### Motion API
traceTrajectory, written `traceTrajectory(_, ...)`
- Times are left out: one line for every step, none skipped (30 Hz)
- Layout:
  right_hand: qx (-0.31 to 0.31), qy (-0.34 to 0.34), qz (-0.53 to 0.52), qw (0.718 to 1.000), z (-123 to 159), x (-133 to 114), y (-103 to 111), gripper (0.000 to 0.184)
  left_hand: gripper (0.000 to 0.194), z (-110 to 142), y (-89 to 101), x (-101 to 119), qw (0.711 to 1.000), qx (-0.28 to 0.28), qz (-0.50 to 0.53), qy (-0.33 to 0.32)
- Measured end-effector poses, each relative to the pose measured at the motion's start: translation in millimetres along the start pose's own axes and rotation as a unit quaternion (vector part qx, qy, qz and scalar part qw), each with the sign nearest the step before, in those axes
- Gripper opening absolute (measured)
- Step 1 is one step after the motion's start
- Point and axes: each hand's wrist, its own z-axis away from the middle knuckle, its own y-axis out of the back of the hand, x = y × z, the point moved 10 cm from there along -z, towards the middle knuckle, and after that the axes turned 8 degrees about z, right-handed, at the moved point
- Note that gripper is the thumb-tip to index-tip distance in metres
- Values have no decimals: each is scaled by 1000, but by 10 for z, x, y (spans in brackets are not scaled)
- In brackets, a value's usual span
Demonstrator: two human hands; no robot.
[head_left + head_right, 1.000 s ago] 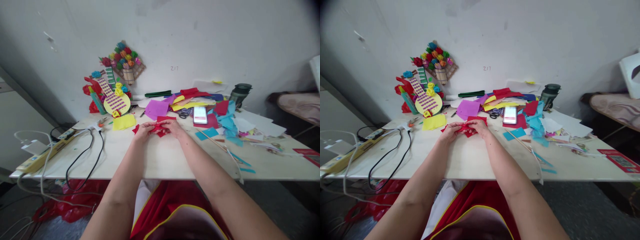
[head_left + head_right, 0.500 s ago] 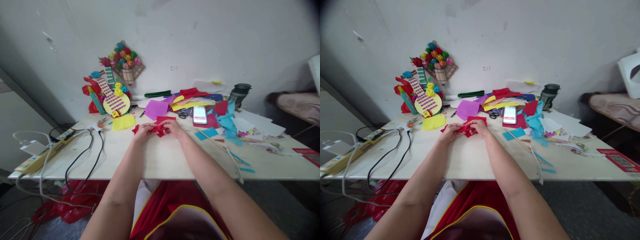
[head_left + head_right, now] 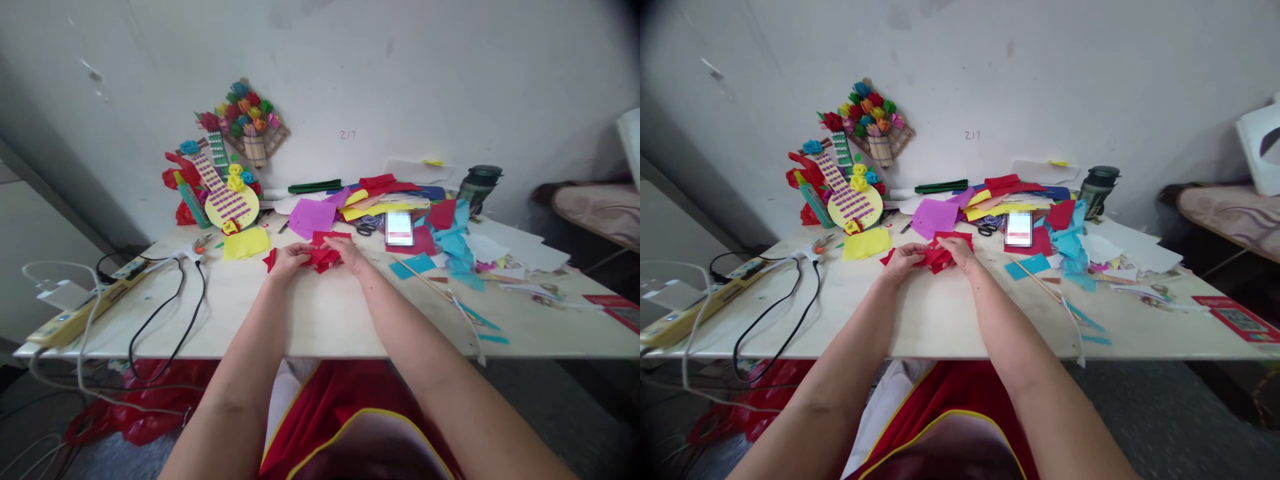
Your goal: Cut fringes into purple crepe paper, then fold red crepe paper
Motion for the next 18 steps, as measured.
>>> traceTrajectory(3,-3,21,1000,5,2,5,30,35,7,-4,10,1000,2,-11,-1)
traceTrajectory(0,-5,40,999,9,5,0,30,36,13,-6,25,1000,5,-20,-4)
traceTrajectory(-6,-6,58,998,12,11,-14,31,35,18,-8,43,1000,6,-27,-10)
traceTrajectory(-15,-6,71,997,12,17,-32,32,35,21,-11,64,999,7,-32,-18)
traceTrajectory(-22,-4,80,997,12,21,-47,33,34,22,-14,83,999,8,-37,-27)
traceTrajectory(-26,-3,85,996,9,27,-57,33,33,22,-14,97,999,8,-41,-33)
traceTrajectory(-26,-5,88,996,5,36,-57,34,33,22,-14,105,998,9,-47,-36)
traceTrajectory(-22,-7,89,996,0,48,-50,33,33,21,-14,106,998,9,-51,-36)
traceTrajectory(-18,-9,90,996,-7,59,-42,33,33,21,-13,103,998,10,-55,-35)
traceTrajectory(-15,-10,92,996,-14,68,-37,33,33,22,-13,96,998,9,-55,-30)
traceTrajectory(-14,-9,93,996,-21,75,-36,33,34,23,-12,84,998,9,-54,-24)
traceTrajectory(-16,-5,94,995,-27,78,-40,33,34,24,-12,69,998,8,-52,-16)
traceTrajectory(-19,-1,93,995,-33,78,-45,32,35,24,-14,50,999,6,-48,-7)
traceTrajectory(-22,4,90,996,-36,77,-50,32,35,23,-15,29,999,3,-45,2)
traceTrajectory(-24,9,87,996,-38,73,-51,32,34,21,-20,6,999,-1,-42,11)
traceTrajectory(-25,10,82,996,-38,69,-47,34,34,18,-27,-15,999,-7,-40,19)
traceTrajectory(-24,9,78,997,-36,66,-40,36,34,14,-36,-32,999,-15,-37,24)
traceTrajectory(-22,4,72,997,-32,66,-26,39,35,9,-48,-48,999,-24,-35,29)
